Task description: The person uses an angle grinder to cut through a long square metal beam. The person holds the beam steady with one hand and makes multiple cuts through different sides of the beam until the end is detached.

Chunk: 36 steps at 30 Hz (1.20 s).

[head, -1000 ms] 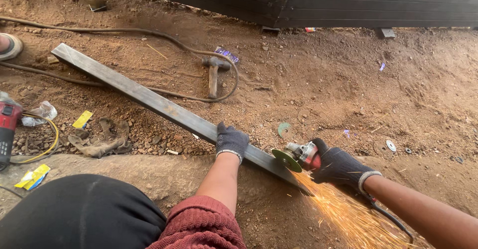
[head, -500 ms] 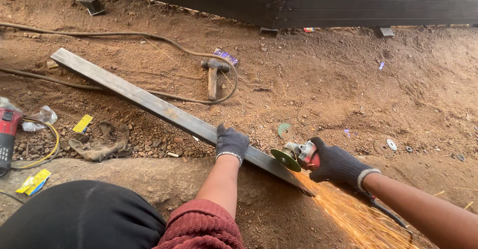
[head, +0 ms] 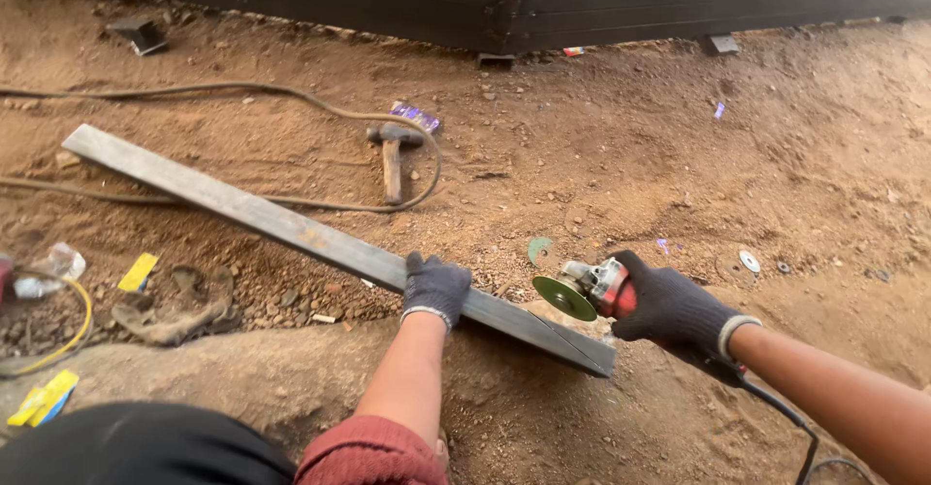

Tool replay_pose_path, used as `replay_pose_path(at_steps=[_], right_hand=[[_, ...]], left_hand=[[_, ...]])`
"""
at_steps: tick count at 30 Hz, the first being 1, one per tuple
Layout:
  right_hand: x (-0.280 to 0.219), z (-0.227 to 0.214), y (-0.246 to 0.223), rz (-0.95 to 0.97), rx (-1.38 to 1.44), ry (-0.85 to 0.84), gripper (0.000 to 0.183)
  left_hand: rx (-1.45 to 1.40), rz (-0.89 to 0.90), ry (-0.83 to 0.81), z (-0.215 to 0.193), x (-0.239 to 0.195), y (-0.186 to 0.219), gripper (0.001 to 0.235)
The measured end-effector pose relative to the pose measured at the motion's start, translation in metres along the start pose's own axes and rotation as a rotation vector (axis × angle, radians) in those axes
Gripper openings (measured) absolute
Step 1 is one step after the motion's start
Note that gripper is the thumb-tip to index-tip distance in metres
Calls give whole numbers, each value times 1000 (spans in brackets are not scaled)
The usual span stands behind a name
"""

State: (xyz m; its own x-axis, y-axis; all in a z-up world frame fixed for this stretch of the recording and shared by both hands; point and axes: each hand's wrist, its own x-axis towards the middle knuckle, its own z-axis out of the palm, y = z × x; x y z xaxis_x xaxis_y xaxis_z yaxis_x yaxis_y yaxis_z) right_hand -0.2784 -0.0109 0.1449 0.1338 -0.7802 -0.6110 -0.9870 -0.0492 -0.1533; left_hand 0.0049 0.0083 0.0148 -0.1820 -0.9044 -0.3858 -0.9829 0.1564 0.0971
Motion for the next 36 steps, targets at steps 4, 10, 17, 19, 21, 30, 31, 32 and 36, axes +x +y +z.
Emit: replay_pose_path(at_steps=[4,10,17,19,21,30,31,32,36], right_hand=[[-7,0,19,-77,11,82,98],[-14,-2,33,-7,23,35,100],[-18,0,31,-62,-5,43,105],[-20,0,29,-68,8,40,108],[-23,-1,26,-51,32,20,110],[-24,1,8,-45,134,-77,116],[-23,2,8,-60,117,-71,114],[-21,2,8,-75,99,-65,113],[-12,6,5,-37,37,-97,111]], left_hand=[[31,15,61,1,-1,0,24],[46,26,187,20,-8,-2,27],[47,42,220,24,-14,-2,37],[72,40,184,19,-13,-1,40],[110,36,138,11,-11,1,45],[127,31,-63,-5,-1,3,32],[112,32,-53,-4,0,1,33],[95,33,-43,-4,2,0,34],[67,35,13,1,2,-2,32]])
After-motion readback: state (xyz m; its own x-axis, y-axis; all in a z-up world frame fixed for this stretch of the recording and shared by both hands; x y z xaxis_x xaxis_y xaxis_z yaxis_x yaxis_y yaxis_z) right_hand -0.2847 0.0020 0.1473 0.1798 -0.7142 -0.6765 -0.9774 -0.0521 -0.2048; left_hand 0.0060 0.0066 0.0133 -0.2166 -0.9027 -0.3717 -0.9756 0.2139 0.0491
